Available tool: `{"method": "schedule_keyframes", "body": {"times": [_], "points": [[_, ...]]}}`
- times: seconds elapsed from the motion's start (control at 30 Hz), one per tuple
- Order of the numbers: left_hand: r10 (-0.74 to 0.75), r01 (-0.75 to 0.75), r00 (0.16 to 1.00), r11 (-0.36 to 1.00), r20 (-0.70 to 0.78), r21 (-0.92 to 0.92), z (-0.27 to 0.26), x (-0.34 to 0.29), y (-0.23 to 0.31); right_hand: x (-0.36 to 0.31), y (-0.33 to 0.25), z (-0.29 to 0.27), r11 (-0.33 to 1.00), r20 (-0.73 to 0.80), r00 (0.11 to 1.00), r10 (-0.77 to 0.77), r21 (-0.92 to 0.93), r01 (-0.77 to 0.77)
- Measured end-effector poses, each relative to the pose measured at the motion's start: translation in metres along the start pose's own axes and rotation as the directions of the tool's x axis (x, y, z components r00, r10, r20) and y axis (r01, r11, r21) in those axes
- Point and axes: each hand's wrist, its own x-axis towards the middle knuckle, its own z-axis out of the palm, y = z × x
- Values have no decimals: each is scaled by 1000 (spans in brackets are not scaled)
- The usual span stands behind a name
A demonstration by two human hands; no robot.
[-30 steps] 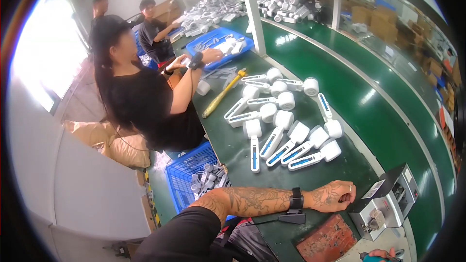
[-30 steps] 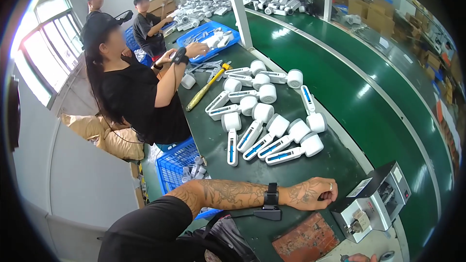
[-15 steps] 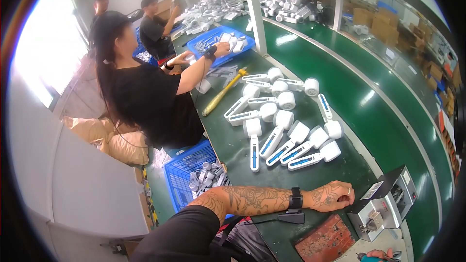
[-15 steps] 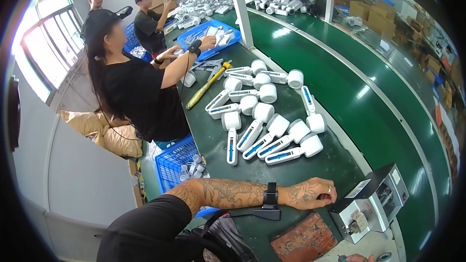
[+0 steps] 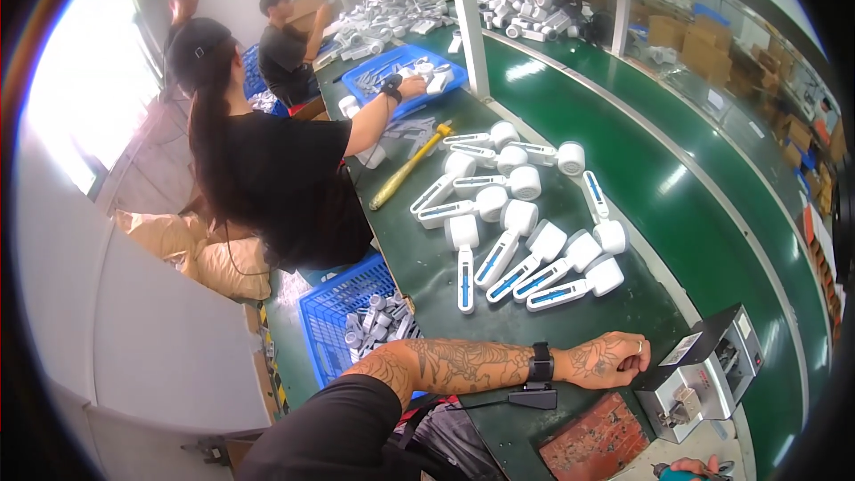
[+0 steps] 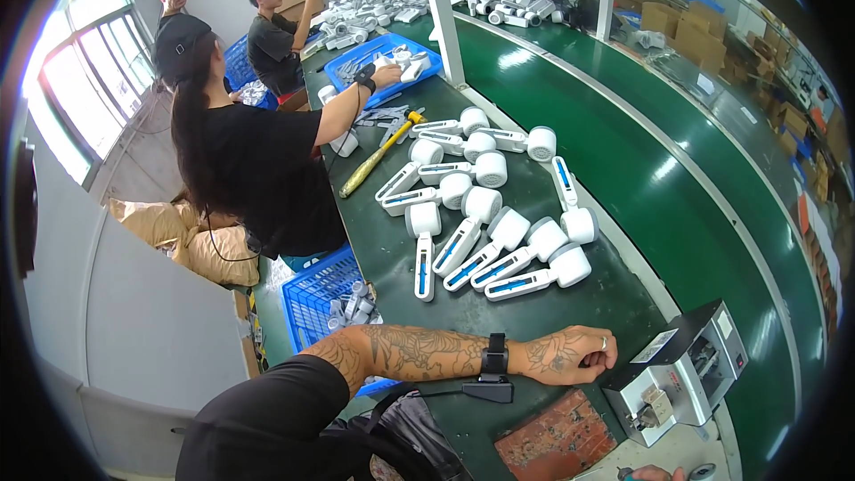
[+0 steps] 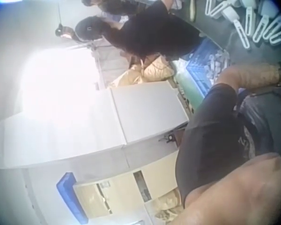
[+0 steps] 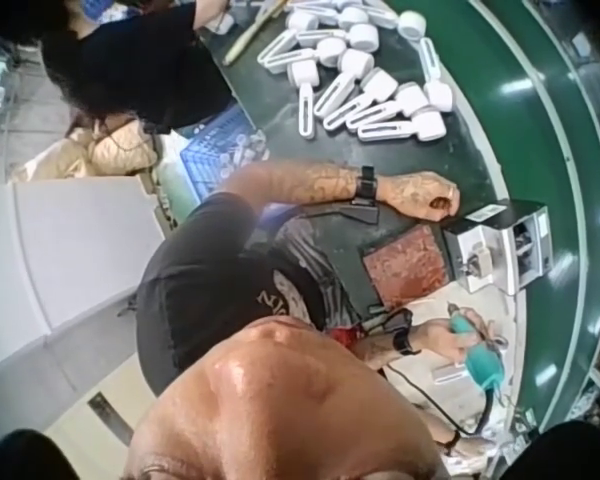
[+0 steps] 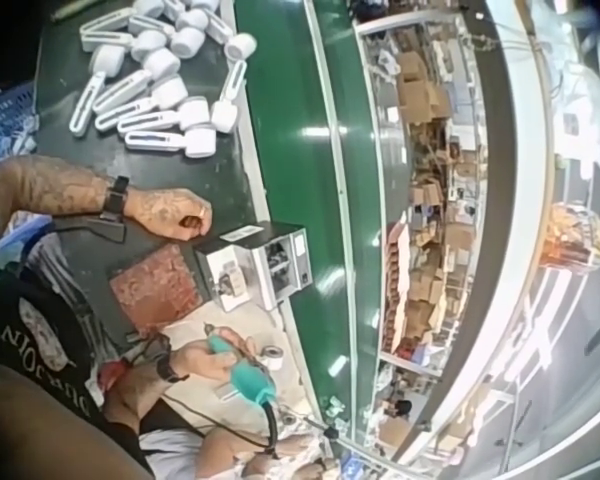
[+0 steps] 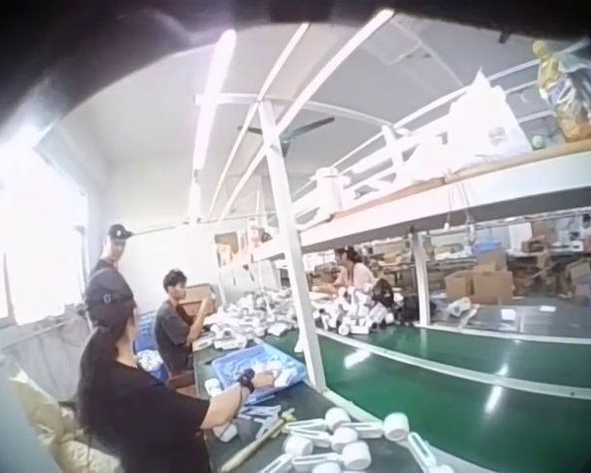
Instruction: Assembling handheld electronic devices using an electric screwdriver on a factory production line.
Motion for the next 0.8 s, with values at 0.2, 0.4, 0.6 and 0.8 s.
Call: {"method": "schedule_keyframes", "body": {"times": [0.2, 0.4, 0.6, 0.8], "points": [[-5, 5, 1000, 1000, 3, -6, -1, -1, 1, 0, -2, 2, 1000, -8, 1000, -18, 19, 18], [4, -4, 1000, 1000, 15, 9, 0, -3, -1, -2, -4, 2, 999, -2, 1000, 1, 40, 0], [21, -21, 1000, 1000, 22, 8, -3, -1, -1, 1, -6, 5, 999, 22, 999, -43, -16, 43], [-1, 0, 999, 1000, 51, 10, -2, 1, -2, 1, -3, 3, 1000, 0, 1000, -14, 7, 14]]}}
